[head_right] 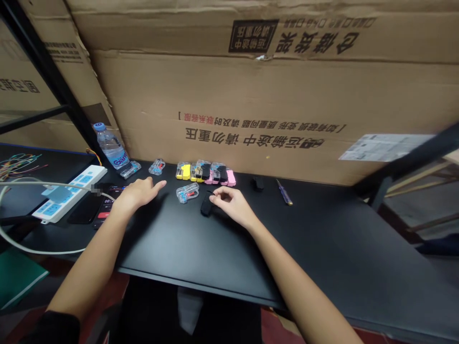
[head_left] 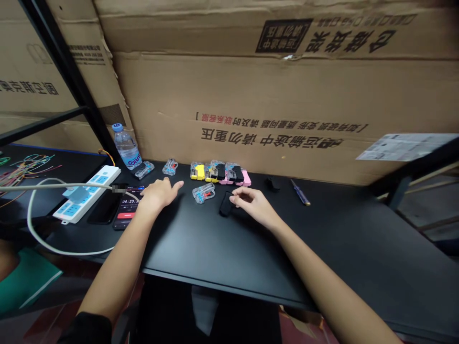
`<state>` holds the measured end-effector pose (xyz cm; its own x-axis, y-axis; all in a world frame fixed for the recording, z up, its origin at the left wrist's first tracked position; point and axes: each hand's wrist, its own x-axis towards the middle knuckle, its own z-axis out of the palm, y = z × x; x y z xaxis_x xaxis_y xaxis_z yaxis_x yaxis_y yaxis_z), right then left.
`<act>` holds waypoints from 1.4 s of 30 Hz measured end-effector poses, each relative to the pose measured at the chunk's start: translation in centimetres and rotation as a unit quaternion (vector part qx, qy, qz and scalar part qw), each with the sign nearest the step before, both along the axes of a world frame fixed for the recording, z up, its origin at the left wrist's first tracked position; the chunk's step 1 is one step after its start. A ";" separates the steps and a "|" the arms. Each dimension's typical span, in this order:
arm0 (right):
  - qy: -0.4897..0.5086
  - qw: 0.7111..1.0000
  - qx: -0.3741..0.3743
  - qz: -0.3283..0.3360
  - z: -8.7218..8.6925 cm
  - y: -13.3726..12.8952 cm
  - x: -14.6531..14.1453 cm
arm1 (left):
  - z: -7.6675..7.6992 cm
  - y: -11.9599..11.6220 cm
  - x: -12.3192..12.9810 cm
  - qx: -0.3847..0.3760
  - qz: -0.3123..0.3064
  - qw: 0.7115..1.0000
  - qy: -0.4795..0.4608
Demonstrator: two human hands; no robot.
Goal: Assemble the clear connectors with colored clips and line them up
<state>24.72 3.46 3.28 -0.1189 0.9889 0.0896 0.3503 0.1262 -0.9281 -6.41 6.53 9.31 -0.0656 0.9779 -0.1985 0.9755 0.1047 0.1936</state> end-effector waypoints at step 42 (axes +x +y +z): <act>0.270 0.935 -0.227 0.035 1.3 -1.0 -1.0 | -5.6 -0.7 6.0 0.090 -0.313 0.872 -0.366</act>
